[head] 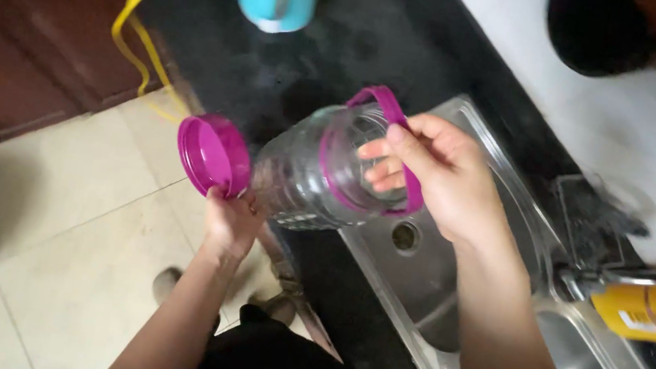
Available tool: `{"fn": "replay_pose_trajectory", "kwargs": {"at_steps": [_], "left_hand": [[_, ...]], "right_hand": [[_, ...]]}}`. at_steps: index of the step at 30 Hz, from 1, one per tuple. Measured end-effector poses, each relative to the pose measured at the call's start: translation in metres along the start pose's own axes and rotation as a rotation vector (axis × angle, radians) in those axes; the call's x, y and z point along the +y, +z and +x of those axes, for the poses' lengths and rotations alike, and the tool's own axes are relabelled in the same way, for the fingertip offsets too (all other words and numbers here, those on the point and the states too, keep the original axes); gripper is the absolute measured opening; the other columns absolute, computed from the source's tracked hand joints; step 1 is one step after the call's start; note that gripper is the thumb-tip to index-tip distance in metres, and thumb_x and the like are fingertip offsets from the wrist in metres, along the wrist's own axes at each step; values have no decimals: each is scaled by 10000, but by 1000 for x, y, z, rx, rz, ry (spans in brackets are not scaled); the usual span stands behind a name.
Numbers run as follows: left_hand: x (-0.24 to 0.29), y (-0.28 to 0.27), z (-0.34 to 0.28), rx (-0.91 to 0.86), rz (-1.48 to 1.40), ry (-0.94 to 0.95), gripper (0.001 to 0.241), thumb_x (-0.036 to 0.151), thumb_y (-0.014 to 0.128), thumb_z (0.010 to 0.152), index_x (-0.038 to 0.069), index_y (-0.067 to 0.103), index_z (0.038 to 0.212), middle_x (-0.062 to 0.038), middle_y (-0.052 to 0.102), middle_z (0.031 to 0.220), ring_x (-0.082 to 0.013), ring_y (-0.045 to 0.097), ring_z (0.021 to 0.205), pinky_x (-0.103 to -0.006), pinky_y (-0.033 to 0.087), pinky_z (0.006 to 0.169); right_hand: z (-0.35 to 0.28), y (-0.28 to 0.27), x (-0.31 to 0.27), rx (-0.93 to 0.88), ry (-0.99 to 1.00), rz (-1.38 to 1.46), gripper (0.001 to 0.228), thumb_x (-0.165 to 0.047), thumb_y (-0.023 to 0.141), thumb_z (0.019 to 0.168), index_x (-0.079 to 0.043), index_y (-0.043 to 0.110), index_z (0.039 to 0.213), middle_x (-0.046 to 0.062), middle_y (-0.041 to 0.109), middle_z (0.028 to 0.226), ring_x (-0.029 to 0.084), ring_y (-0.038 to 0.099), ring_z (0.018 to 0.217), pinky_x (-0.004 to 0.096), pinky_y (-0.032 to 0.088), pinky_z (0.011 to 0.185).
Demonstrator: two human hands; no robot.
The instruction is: Rinsing and washing a large glass jar and a tall glass in a kitchen sink.
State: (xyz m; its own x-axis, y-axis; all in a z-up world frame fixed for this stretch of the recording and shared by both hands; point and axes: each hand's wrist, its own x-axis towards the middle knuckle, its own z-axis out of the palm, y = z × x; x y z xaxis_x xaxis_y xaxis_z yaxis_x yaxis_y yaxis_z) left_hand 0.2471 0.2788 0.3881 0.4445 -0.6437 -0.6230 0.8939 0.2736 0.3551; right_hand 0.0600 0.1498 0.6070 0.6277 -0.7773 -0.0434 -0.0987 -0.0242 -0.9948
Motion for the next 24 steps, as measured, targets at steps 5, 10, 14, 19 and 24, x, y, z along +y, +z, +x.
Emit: {"fn": "replay_pose_trajectory", "kwargs": {"at_steps": [5,10,14,19,24], "left_hand": [[43,-84,16,-43,-156,29,334,476,415,919,251,662,905,-43,643,865,-236,471,672,-401,436,727],[85,-182,15,11,-132,106,365,487,384,970,207,573,1108,-75,568,1023,-258,525,729,-371,477,707],[139,-245,-54,29,-197,125,428,455,380,974,140,562,1199,-122,608,1132,-321,673,838,-435,562,748],[194,-378,-54,71,-289,214,583,551,326,989,167,513,1386,-159,573,1325,-421,674,1120,-498,547,921],[278,-459,-96,153,-365,325,574,506,297,1005,157,505,1409,-116,582,1324,-403,666,1174,-483,538,965]], "right_hand": [[8,78,-4,-271,57,260,155,-162,644,1053,-13,622,1018,176,671,828,102,505,430,224,422,299],[-5,194,-17,-467,125,220,170,-146,597,1080,4,606,1000,150,613,817,69,406,430,174,323,312],[-33,303,-27,-597,178,172,188,-156,580,1086,12,591,1004,126,569,814,42,360,444,148,273,319],[-63,425,-30,-776,236,137,179,-146,560,1093,17,567,1018,120,560,858,34,358,470,139,237,357],[-87,545,-44,-931,241,105,187,-140,541,1101,27,567,1019,112,540,863,28,350,490,142,240,366]]}}
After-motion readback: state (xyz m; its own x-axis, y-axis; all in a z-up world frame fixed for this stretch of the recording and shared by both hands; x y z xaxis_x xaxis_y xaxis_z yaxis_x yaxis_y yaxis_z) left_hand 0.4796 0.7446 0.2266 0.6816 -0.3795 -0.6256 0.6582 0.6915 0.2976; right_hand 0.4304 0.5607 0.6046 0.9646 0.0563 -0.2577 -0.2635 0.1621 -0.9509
